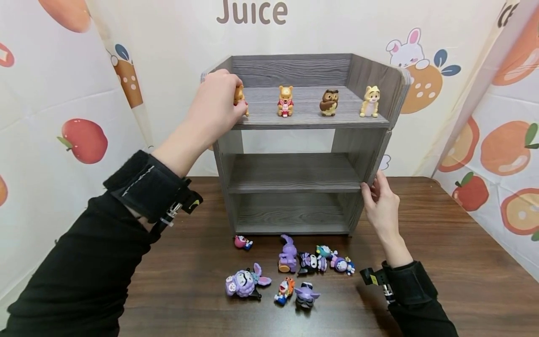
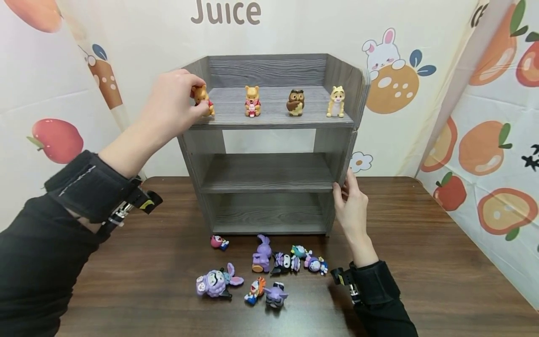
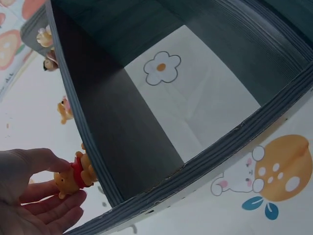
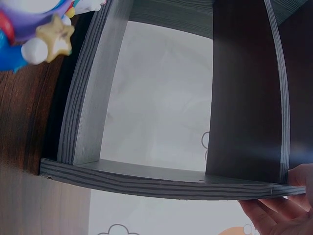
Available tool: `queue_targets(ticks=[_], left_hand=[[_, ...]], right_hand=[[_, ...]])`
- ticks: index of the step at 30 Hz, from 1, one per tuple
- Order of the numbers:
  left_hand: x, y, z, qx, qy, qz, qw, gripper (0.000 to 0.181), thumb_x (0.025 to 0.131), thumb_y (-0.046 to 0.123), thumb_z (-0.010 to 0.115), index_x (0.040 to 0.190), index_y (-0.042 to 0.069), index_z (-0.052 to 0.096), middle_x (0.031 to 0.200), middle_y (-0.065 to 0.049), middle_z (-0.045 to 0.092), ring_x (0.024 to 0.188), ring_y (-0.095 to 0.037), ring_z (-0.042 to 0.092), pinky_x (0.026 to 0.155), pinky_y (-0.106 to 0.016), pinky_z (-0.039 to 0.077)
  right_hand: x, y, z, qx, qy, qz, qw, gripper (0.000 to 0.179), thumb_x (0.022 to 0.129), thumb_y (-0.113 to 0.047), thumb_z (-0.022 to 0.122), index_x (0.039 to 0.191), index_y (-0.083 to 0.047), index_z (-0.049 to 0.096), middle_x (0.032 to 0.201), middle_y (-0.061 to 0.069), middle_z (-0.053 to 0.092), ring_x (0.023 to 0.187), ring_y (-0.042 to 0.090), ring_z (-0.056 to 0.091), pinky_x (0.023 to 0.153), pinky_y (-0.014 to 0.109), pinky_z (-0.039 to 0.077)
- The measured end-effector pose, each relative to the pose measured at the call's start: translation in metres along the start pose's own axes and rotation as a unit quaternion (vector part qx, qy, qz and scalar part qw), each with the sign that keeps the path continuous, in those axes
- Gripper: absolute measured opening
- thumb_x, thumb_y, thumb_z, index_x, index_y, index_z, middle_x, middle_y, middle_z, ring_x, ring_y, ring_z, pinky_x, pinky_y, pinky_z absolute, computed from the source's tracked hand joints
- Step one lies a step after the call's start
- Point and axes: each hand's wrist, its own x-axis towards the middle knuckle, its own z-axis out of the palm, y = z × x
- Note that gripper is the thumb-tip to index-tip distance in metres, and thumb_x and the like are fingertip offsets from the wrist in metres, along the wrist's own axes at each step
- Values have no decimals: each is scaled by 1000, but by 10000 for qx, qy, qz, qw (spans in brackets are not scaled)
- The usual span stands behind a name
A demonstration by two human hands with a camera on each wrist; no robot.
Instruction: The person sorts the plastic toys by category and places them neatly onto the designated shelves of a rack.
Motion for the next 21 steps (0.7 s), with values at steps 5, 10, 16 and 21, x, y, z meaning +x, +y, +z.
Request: queue_targets(ticks=[5,10,16,21], left_hand=[[7,-1,4,216,-129,-34,9997,21,82,4,47,95,-7,60,94,-18,53,91,-30,47,76,-38,40],[10,-2,6,455,-105,61,9989,15,80,0,44,77,-5,58,83,-15,50,85,-29,47,72,-39,40],[11,-1,8,512,-183,43,9985,17,80,-2,42,73,-4,57,83,-15,50,85,-29,49,71,-39,41],[11,-1,9,526,-292,-67,9982,20,82,-3,40,79,-5,59,88,-17,51,86,-29,49,70,-38,43]], right_hand=[[0,0,0,1,-6,4,10000,47,86,-1,52,131,-10,42,110,26,56,90,38,58,68,41,46],[1,-1,0,30,-2,-3,10000,47,86,-1,52,131,-9,43,110,26,56,91,38,57,68,41,46],[1,-1,0,24,1,7,10000,46,86,-1,52,131,-9,43,110,26,55,91,39,57,69,41,46],[0,0,0,4,-5,-8,10000,48,86,-1,52,131,-10,42,110,26,55,91,38,57,68,41,46]])
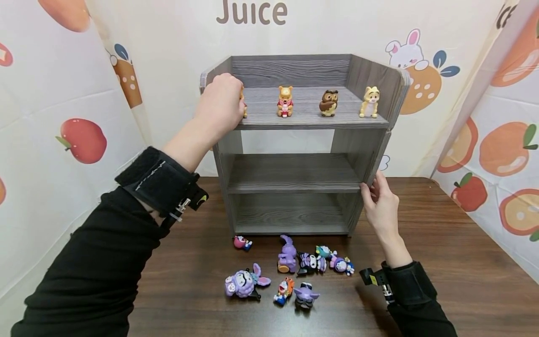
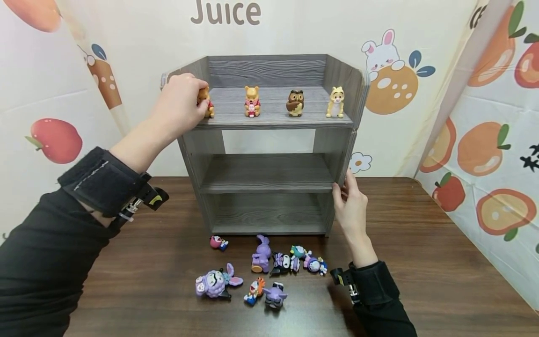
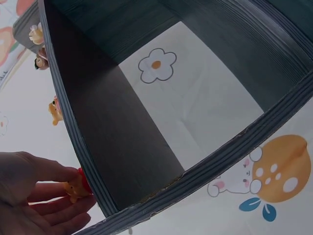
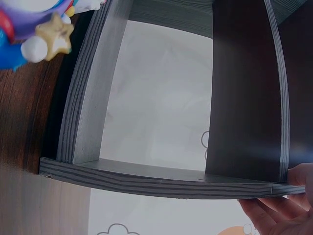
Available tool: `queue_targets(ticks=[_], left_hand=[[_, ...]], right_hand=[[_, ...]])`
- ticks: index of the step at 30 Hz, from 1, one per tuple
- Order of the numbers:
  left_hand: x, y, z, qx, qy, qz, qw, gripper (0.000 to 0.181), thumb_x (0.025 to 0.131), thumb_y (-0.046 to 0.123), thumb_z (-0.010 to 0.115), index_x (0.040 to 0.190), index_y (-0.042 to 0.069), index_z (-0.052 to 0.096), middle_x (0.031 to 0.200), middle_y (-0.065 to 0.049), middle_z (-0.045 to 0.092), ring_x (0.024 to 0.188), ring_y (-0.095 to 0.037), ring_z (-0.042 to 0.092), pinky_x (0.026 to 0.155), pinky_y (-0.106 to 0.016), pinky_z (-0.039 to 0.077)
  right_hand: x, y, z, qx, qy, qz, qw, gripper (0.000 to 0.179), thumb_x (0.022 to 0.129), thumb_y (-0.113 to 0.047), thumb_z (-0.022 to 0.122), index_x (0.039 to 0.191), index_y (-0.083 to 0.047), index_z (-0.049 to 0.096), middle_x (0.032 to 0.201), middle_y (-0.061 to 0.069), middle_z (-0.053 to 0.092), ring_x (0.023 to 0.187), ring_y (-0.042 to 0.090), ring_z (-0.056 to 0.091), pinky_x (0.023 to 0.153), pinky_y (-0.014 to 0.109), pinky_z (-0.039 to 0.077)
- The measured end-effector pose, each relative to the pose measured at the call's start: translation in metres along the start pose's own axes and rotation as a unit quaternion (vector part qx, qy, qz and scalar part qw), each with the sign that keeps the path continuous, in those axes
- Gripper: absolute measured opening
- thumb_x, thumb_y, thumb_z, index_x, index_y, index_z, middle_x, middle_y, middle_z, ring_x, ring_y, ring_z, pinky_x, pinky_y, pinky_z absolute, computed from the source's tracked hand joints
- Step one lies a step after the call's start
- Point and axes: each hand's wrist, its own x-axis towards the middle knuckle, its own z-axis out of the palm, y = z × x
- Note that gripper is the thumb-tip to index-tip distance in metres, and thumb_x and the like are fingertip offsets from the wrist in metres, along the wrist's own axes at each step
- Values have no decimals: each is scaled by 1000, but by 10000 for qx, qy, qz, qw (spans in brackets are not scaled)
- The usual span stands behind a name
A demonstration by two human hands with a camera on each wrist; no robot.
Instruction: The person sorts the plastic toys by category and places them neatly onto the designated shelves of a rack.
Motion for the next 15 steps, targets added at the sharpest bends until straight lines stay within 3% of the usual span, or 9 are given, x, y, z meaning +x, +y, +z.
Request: queue_targets(ticks=[8,15], left_hand=[[0,1,-2,34,-333,-127,9994,20,86,-2,38,85,-6,57,95,-18,50,90,-29,48,73,-39,43],[-1,2,-1,116,-311,-147,9993,19,84,0,38,90,-5,55,91,-17,50,85,-27,47,71,-38,43]], right_hand=[[1,-1,0,11,-5,1,10000,48,86,-1,53,132,-10,42,111,26,55,91,39,57,68,41,46],[0,0,0,-16,9,-12,10000,48,86,-1,53,132,-11,42,109,26,56,90,39,58,67,39,46]])
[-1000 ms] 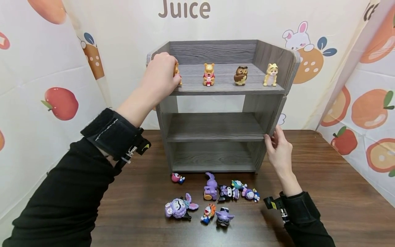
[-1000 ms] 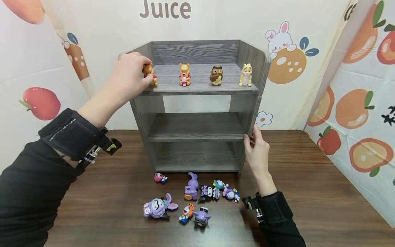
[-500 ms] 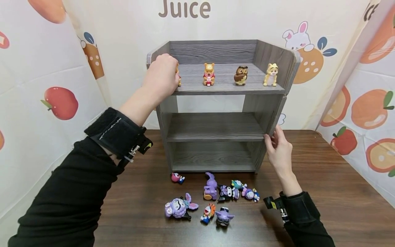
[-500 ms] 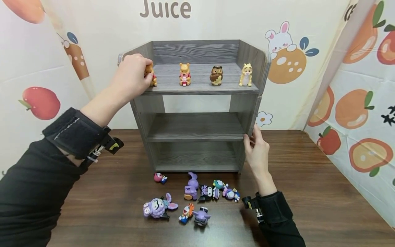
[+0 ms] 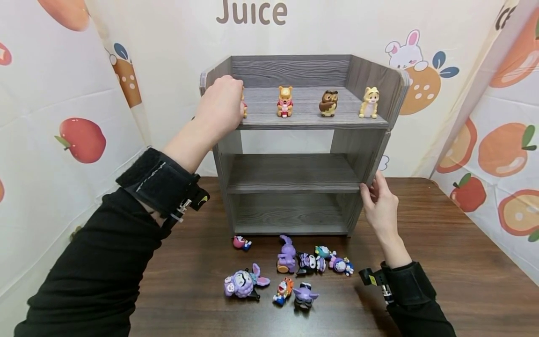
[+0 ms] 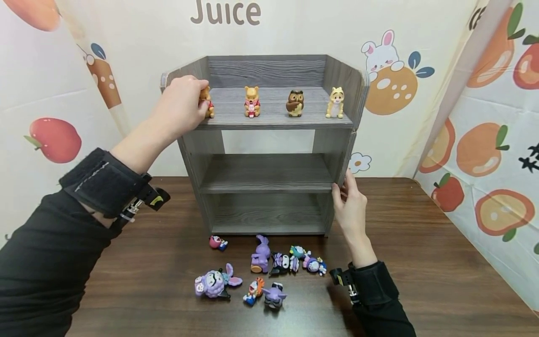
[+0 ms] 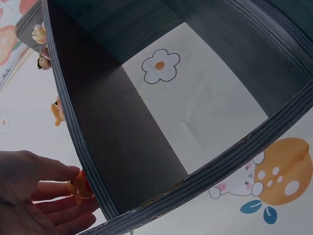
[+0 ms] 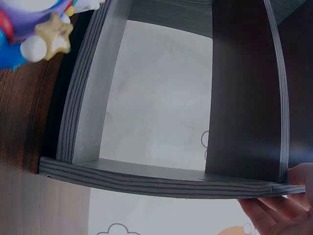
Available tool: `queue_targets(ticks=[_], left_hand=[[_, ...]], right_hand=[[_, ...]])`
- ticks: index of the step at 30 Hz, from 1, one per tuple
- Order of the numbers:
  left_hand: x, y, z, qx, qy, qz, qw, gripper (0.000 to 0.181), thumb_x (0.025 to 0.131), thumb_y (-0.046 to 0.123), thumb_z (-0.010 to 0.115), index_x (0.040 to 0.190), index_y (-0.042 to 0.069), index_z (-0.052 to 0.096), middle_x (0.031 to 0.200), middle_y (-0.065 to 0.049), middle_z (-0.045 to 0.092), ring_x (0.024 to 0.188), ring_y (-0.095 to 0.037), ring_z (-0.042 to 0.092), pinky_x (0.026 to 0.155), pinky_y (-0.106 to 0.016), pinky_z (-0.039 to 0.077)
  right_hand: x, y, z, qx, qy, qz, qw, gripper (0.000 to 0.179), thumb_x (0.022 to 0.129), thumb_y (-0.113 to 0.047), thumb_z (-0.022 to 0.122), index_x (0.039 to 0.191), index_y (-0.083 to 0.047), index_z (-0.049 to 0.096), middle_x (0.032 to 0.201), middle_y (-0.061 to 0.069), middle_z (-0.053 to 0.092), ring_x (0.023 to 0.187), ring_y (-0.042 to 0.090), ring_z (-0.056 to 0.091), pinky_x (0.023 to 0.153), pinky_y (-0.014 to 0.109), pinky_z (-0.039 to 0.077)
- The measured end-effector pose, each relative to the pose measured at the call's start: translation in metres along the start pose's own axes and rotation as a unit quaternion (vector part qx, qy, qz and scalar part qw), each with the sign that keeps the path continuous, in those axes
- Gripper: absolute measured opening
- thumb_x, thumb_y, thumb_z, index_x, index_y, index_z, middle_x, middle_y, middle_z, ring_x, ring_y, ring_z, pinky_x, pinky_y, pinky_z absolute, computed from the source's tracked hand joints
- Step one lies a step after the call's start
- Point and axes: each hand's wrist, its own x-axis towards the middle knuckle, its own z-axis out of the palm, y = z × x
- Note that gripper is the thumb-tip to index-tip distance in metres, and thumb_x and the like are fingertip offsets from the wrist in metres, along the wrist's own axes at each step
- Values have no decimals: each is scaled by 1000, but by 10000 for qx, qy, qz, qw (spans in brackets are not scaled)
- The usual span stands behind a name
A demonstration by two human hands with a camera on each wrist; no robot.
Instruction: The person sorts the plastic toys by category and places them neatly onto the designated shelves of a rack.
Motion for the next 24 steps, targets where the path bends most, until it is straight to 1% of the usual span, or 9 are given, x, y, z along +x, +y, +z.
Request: queue_targets(ticks=[6,9,13,16,18,21,24], left_hand=[[0,0,3,-65,76,76,9999,21,83,1,38,96,-5,54,92,-17,51,88,-28,48,72,-39,43],[0,0,3,-108,83,63,9999,30,84,2,40,110,-6,53,101,-19,52,95,-30,49,76,-39,44],[-1,-1,3,-292,136,-14,9995,44,86,6,43,128,-7,40,119,-22,46,107,-31,46,85,-40,41],[-5,-1,2,-540,334,-71,9980,47,87,10,45,131,-4,38,127,-20,41,112,-31,43,91,-40,37],[-10,-1,1,-725,552,-43,9958,47,87,12,48,130,-3,40,128,-19,41,114,-31,41,94,-39,34],[-19,0,-2,-982,964,135,9904,44,86,14,50,127,-3,45,126,-17,43,115,-28,41,96,-34,32],[-30,3,-4,-1187,1311,437,9833,41,86,13,52,123,-3,49,122,-16,46,112,-26,43,95,-31,34]], right_hand=[[-1,1,0,-10,11,-3,10000,48,86,-1,53,131,-10,43,110,25,56,90,38,57,67,39,46],[0,1,0,7,3,-9,10000,48,86,-1,53,131,-10,42,111,25,56,92,38,57,68,40,46],[0,1,0,32,-2,-10,10000,48,86,-1,53,131,-10,42,111,25,55,92,38,57,68,40,46],[0,1,0,38,3,-9,10000,47,86,-1,53,131,-10,43,110,25,56,91,38,57,68,40,46],[0,1,0,41,8,-13,10000,47,86,-1,53,131,-10,43,109,25,56,91,38,57,68,40,46],[1,2,1,39,21,-38,10000,47,86,-1,53,131,-9,43,109,25,56,91,38,57,68,40,46],[1,2,1,23,33,-42,10000,47,86,-1,53,131,-9,43,110,25,56,92,38,57,68,41,46]])
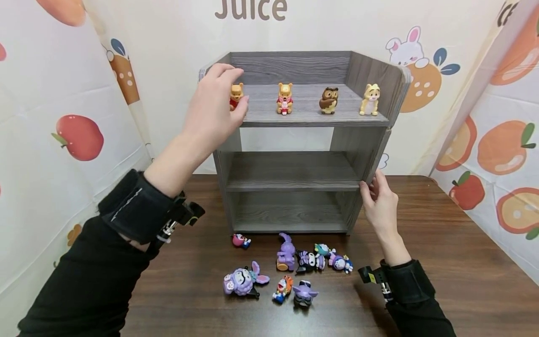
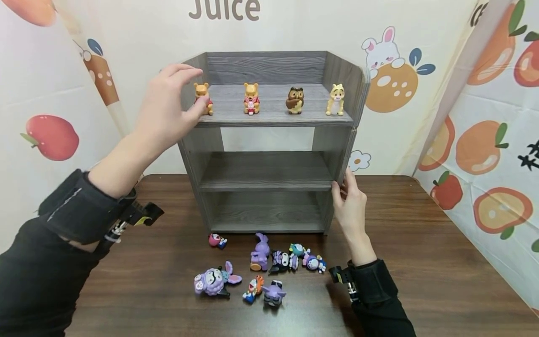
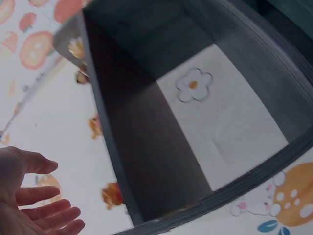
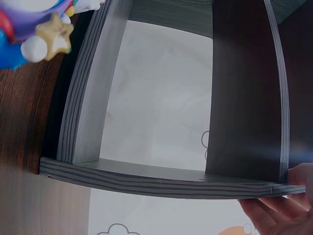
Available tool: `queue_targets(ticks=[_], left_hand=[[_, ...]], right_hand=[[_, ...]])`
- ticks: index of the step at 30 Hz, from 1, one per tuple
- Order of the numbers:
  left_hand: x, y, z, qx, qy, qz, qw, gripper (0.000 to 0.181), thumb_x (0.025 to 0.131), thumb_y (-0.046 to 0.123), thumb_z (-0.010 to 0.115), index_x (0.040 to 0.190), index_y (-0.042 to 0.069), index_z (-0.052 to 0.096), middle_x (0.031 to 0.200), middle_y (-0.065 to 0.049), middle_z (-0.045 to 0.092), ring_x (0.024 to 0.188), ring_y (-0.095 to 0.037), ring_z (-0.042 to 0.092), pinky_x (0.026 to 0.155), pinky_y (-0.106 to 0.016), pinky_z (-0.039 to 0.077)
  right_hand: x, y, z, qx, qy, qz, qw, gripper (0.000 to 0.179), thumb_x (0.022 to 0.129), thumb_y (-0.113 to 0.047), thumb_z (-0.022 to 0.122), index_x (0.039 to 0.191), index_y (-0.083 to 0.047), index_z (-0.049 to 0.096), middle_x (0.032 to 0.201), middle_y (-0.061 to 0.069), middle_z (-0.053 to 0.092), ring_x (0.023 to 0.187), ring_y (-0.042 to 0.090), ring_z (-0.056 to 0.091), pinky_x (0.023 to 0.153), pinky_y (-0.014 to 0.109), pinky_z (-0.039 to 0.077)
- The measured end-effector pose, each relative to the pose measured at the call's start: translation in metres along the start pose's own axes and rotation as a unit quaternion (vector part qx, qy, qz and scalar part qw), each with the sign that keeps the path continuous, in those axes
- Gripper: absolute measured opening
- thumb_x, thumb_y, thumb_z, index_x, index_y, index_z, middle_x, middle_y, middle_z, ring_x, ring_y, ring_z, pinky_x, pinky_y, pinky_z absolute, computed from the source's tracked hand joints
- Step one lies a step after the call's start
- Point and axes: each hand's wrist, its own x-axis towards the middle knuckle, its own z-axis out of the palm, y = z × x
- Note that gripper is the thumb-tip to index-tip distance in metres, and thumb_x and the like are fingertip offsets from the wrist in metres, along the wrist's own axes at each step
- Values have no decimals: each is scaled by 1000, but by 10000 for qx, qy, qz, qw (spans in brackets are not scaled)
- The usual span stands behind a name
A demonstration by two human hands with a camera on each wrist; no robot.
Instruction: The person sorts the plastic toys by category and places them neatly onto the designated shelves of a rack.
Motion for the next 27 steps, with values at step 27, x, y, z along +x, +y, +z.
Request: queue_targets(ticks=[27], left_hand=[[-106,9,46,-666,-560,1312,9875,18,81,8,60,97,1,63,86,-5,60,73,-14,55,63,-27,46]], right_hand=[[0,0,1,-32,20,38,10000,47,86,-2,52,131,-11,43,111,24,56,91,37,57,68,39,46]])
